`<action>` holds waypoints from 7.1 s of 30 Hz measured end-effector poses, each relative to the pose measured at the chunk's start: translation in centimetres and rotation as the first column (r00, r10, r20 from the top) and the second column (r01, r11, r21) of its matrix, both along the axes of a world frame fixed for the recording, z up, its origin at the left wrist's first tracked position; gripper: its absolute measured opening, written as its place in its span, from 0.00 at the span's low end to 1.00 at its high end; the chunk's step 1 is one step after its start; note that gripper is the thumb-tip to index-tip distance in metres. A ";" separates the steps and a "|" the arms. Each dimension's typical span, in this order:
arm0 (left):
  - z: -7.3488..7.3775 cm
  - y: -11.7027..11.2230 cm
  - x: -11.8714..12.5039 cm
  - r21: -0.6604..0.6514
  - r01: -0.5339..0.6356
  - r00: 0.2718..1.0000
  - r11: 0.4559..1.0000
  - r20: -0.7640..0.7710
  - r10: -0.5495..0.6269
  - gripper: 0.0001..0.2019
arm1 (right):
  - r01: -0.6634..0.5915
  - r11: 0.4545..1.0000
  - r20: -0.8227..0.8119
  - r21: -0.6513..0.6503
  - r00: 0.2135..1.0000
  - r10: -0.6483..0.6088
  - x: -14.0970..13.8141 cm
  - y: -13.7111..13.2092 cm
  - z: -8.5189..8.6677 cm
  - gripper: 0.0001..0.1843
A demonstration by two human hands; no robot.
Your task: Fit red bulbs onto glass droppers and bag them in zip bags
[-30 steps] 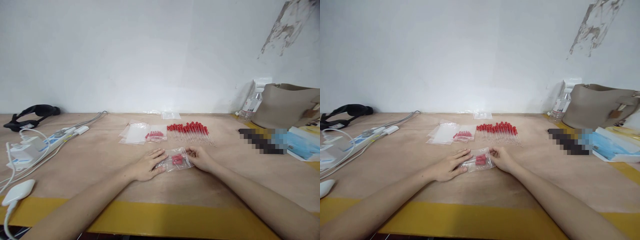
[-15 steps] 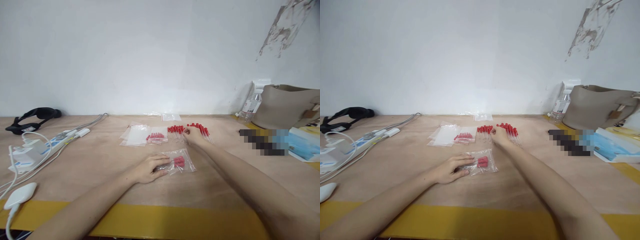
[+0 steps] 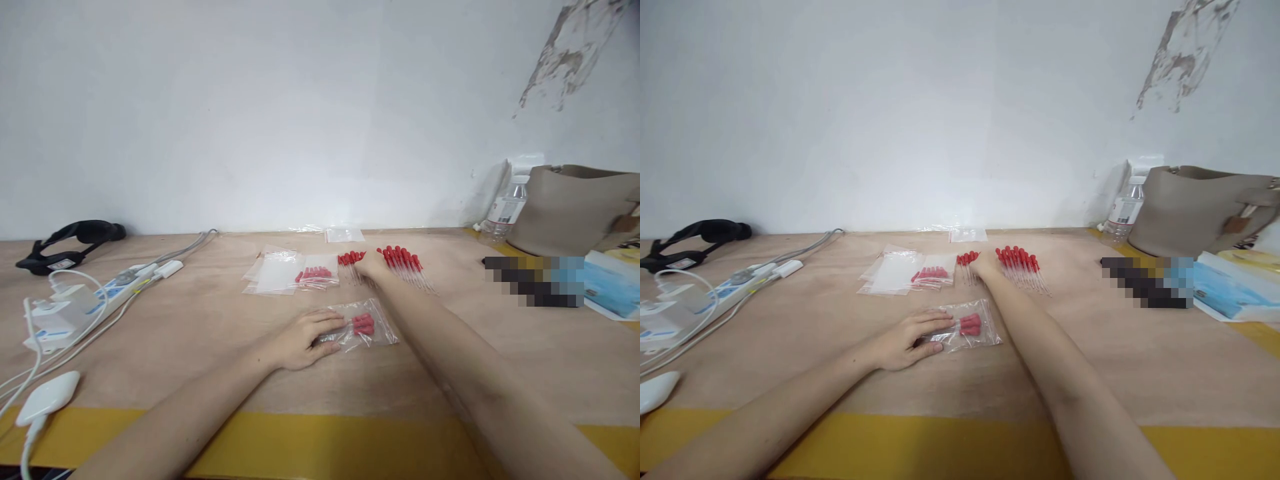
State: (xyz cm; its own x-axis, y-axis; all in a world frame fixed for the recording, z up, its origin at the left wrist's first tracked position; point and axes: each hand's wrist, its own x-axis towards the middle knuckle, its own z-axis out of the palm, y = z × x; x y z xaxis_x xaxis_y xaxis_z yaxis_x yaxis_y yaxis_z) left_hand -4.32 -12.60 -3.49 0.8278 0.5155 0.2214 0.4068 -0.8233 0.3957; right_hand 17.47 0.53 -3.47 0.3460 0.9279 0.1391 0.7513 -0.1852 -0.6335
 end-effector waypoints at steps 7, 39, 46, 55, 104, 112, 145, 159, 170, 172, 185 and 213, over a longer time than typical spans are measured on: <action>0.0 0.0 -0.1 0.015 -0.005 1.000 1.000 -0.024 0.006 0.22 | -0.083 0.996 -0.294 0.035 0.952 0.090 1.7 -0.5 0.6 0.05; -0.5 0.3 -0.2 0.008 -0.040 0.999 0.999 -0.021 0.041 0.27 | -0.032 0.951 -0.848 0.306 0.444 0.288 3.0 -12.7 -3.1 0.21; -0.5 0.3 -0.2 0.011 -0.042 0.999 0.999 -0.013 0.042 0.27 | -0.097 0.966 -0.909 0.240 0.328 0.259 3.3 -12.7 -2.8 0.07; -0.5 0.2 -0.2 0.008 -0.050 0.999 0.999 -0.011 0.050 0.27 | -0.256 0.942 -0.762 0.219 0.557 0.329 3.2 -13.0 -2.9 0.16; 0.0 0.1 -0.1 0.000 -0.012 1.000 1.000 -0.028 0.012 0.21 | 0.013 0.997 0.149 -0.072 0.989 -0.003 -0.9 -0.4 0.0 0.19; -0.1 0.1 -0.1 -0.002 -0.021 0.999 1.000 -0.024 0.021 0.21 | -0.025 0.999 0.053 0.033 0.998 0.023 -0.3 -0.6 -0.3 0.11; 0.0 0.2 0.1 0.003 -0.051 0.997 0.999 -0.057 0.051 0.23 | 0.032 0.964 -0.900 0.266 0.365 0.236 2.3 -11.4 -2.8 0.15; -0.4 0.3 -0.1 0.001 -0.058 0.998 0.998 -0.014 0.058 0.23 | -0.287 0.929 -0.778 0.233 0.519 0.355 2.2 -12.3 -2.3 0.14; -0.6 0.3 -0.1 -0.013 -0.075 0.997 0.997 -0.009 0.074 0.24 | -0.400 0.897 -0.756 0.186 0.525 0.391 3.0 -11.7 -3.0 0.23; -0.6 0.3 -0.1 -0.007 -0.074 0.997 0.997 -0.001 0.074 0.24 | -0.411 0.886 -0.746 0.213 0.518 0.419 3.0 -11.8 -3.0 0.22; -0.9 0.4 -0.2 0.001 -0.056 0.998 0.998 0.009 0.056 0.24 | -0.453 0.876 -0.692 0.165 0.580 0.430 2.1 -11.9 -2.9 0.20; -0.8 0.2 -0.3 -0.008 -0.073 0.997 0.997 0.020 0.073 0.24 | -0.566 0.810 -0.789 0.152 0.425 0.444 0.7 -12.1 -2.7 0.12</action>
